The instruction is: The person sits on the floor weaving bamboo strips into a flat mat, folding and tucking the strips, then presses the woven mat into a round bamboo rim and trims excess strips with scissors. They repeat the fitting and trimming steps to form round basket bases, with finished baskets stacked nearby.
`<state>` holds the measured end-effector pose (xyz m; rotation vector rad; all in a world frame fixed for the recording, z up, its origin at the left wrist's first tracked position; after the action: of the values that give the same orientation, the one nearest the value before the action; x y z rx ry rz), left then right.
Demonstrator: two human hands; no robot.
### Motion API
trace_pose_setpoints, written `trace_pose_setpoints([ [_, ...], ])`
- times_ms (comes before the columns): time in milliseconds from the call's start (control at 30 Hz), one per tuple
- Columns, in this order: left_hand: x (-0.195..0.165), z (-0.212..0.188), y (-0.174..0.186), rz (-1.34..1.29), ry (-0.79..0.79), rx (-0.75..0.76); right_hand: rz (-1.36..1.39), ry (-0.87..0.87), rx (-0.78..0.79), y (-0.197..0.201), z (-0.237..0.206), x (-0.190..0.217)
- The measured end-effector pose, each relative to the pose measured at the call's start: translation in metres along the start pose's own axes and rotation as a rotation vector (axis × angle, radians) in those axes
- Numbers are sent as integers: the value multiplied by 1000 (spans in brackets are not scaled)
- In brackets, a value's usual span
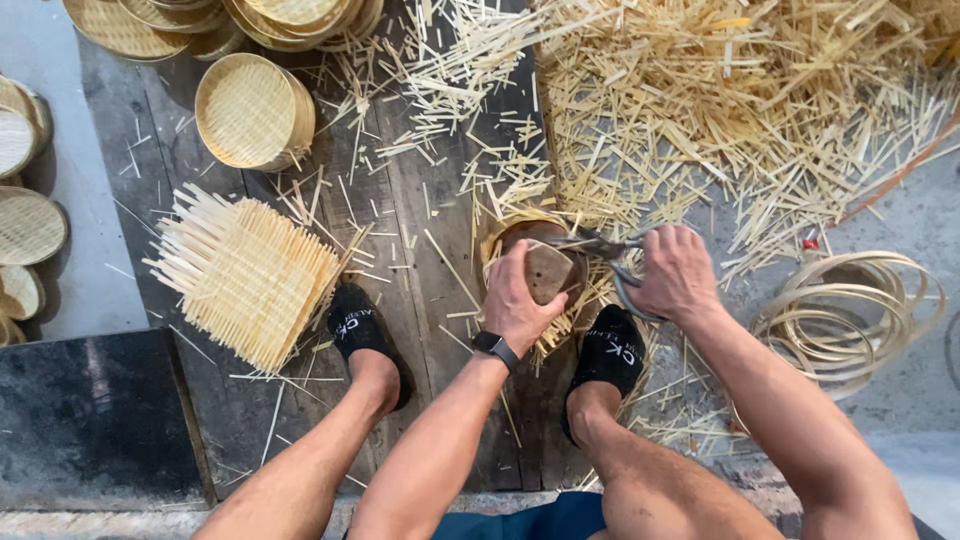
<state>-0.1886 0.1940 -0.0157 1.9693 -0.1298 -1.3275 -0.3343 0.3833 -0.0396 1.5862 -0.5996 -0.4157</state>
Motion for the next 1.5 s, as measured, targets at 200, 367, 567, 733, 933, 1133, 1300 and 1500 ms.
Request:
trace_pose_setpoints([
  [200, 3, 5, 17, 204, -258, -25, 50, -105, 371, -47, -4, -31],
  [367, 8, 12, 14, 153, -184, 139, -11, 8, 103, -27, 6, -22],
  [567, 10, 19, 18, 266, -223, 255, 16, -62, 329, -28, 14, -15],
  [733, 7, 22, 21, 137, -261, 343, -23, 17, 192, -13, 11, -21],
  [933, -2, 22, 33, 238, -322, 330, -21, 26, 173, -31, 32, 0],
  [1133, 7, -3, 33, 91, -8, -158, 8, 25, 209, -31, 17, -21],
  [1300, 23, -4, 15, 126, -66, -71, -2, 21, 143, -22, 28, 5],
  [1500, 30, 3, 25, 97, -179, 28, 6, -22, 304, -18, 21, -8],
])
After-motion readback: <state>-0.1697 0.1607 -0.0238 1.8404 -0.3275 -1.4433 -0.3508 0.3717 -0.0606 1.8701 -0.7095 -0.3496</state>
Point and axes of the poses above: each hand's wrist, its own z-axis towards the middle knuckle, its own y-axis out of the back of the hand, x = y × z, the point moved 5 cm from there along z, towards the middle knuckle, and after that the axes turned 6 degrees about y, right-handed, at the moved point
